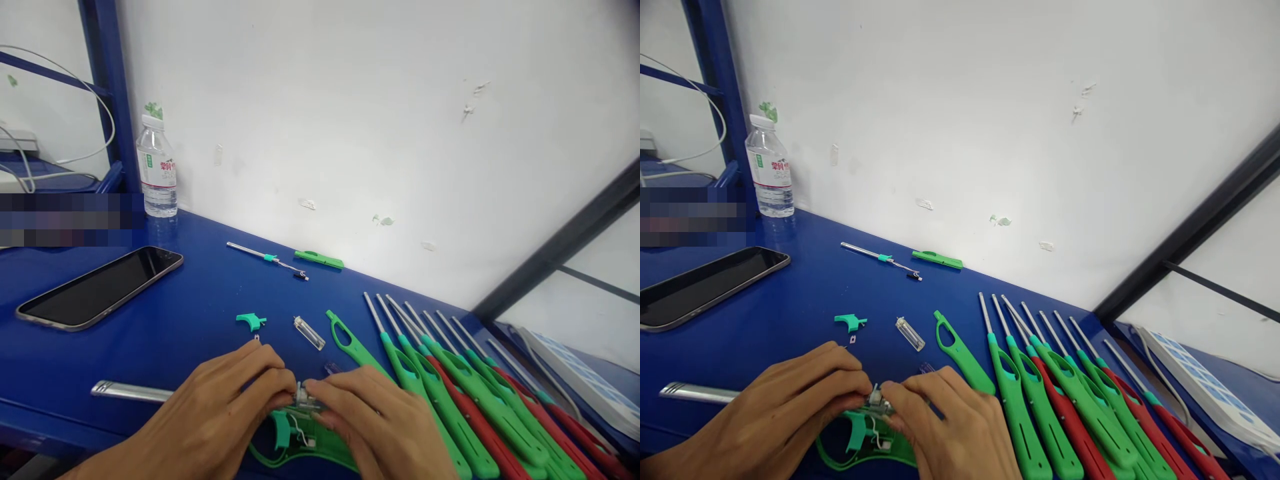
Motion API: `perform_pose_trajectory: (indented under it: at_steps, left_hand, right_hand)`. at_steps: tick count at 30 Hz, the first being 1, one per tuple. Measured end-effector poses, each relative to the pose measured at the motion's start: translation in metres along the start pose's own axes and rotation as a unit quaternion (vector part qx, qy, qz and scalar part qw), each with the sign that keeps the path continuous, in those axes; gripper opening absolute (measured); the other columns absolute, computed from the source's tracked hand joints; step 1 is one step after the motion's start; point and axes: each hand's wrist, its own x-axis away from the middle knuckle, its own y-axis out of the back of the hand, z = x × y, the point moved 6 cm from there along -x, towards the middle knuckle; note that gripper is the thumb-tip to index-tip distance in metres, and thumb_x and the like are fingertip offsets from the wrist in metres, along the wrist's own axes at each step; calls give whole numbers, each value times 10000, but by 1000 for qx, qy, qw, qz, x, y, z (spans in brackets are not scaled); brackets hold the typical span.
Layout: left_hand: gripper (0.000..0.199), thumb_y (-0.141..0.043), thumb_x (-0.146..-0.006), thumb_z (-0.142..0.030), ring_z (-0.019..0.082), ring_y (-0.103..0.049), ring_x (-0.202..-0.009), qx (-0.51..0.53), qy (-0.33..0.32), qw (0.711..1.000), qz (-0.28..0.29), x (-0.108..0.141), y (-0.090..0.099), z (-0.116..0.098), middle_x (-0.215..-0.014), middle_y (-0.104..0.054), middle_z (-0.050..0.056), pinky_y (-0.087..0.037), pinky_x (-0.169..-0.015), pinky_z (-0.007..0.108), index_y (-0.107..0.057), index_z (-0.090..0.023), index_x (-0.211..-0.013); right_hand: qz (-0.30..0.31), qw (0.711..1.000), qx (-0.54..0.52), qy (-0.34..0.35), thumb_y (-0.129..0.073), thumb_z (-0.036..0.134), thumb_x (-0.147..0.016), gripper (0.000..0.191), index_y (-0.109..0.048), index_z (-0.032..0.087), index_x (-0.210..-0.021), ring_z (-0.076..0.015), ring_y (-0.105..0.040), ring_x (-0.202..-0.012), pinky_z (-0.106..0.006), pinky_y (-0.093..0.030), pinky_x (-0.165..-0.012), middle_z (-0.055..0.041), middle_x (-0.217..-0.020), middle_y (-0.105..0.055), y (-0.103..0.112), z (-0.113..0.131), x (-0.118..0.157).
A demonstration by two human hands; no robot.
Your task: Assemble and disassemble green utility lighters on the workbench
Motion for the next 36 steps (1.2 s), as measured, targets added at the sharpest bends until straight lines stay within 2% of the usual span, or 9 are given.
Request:
perform_pose_trajectory:
  at_steps: [4, 8, 12, 18, 21, 24, 27, 33, 36]
  left_hand:
    - [336, -345, -1332, -252, 115, -741, -823, -22, -6, 1000, 9, -13, 3, -5, -958, -764, -43, -571, -835, 213, -629, -261, -1154]
    - [334, -351, -1335, -248, 110, -801, -943, -53, -10, 998, -14, -14, 6, -9, -1029, -821, -46, -562, -981, 201, -660, -267, -1209]
    - [374, -397, -1264, -69, 91, -805, -1043, -52, -24, 998, -13, -5, 6, -8, -1117, -845, -49, -490, -1188, 170, -715, -262, -1302]
    - [468, -461, -1072, 66, 102, -804, -1058, -56, -11, 998, -26, 3, 7, -6, -1124, -827, -30, -496, -1269, 197, -712, -263, -1291]
    - [519, -479, -1012, 86, 101, -808, -1038, -28, -4, 1000, -5, 6, 3, -5, -1119, -811, -25, -530, -1256, 215, -719, -267, -1307]
    - [541, -444, -1038, 84, 115, -793, -1024, -2, 9, 1000, 4, 10, 0, -2, -1121, -789, -5, -562, -1239, 258, -727, -264, -1340]
    - [485, -463, -1061, 61, 117, -768, -969, 6, 13, 1000, 2, 10, -2, -2, -1090, -775, -13, -572, -1163, 241, -735, -267, -1292]
    - [433, -478, -1056, 86, 113, -747, -878, -17, 7, 1000, -7, -1, 3, -6, -1014, -769, -46, -539, -1120, 212, -685, -264, -1203]
    - [384, -471, -1109, 61, 104, -754, -849, -39, 7, 999, -18, -5, 7, -7, -994, -765, -55, -547, -1090, 217, -669, -264, -1165]
  right_hand:
    - [-10, 1000, -7, -20, -602, 256, -1249, 245, -727, 326, -1447, -202, -865, -894, -263, -682, -715, 7, -1155, -892, -1, -3, -1]
    - [-18, 999, -21, -39, -605, 261, -1246, 257, -738, 341, -1451, -198, -865, -911, -251, -712, -779, 9, -1174, -893, 1, -5, 0]
    - [-15, 999, -33, -38, -610, 283, -1249, 266, -736, 355, -1472, -206, -864, -910, -255, -703, -746, 2, -1162, -892, 1, -4, 0]
    - [0, 999, -41, -25, -588, 252, -1246, 298, -709, 366, -1493, -223, -859, -913, -283, -685, -699, 1, -1181, -888, -2, -3, -2]
    - [6, 999, -44, -20, -590, 223, -1236, 308, -710, 355, -1487, -220, -862, -927, -278, -680, -691, 8, -1189, -892, -3, -3, -3]
    - [2, 999, -47, -6, -609, 147, -1190, 340, -722, 330, -1455, -220, -861, -930, -270, -695, -734, 7, -1180, -895, -1, -2, -3]
    - [6, 998, -55, -10, -628, 109, -1155, 391, -716, 336, -1462, -229, -860, -955, -273, -697, -747, 0, -1199, -892, 0, -2, -2]
    - [1, 998, -49, -39, -625, 204, -1213, 331, -713, 390, -1472, -211, -861, -944, -271, -697, -751, 28, -1198, -884, -1, -6, -2]
    - [2, 999, -27, -40, -591, 253, -1246, 280, -722, 382, -1457, -192, -872, -954, -253, -702, -770, 43, -1197, -886, -3, -8, -2]
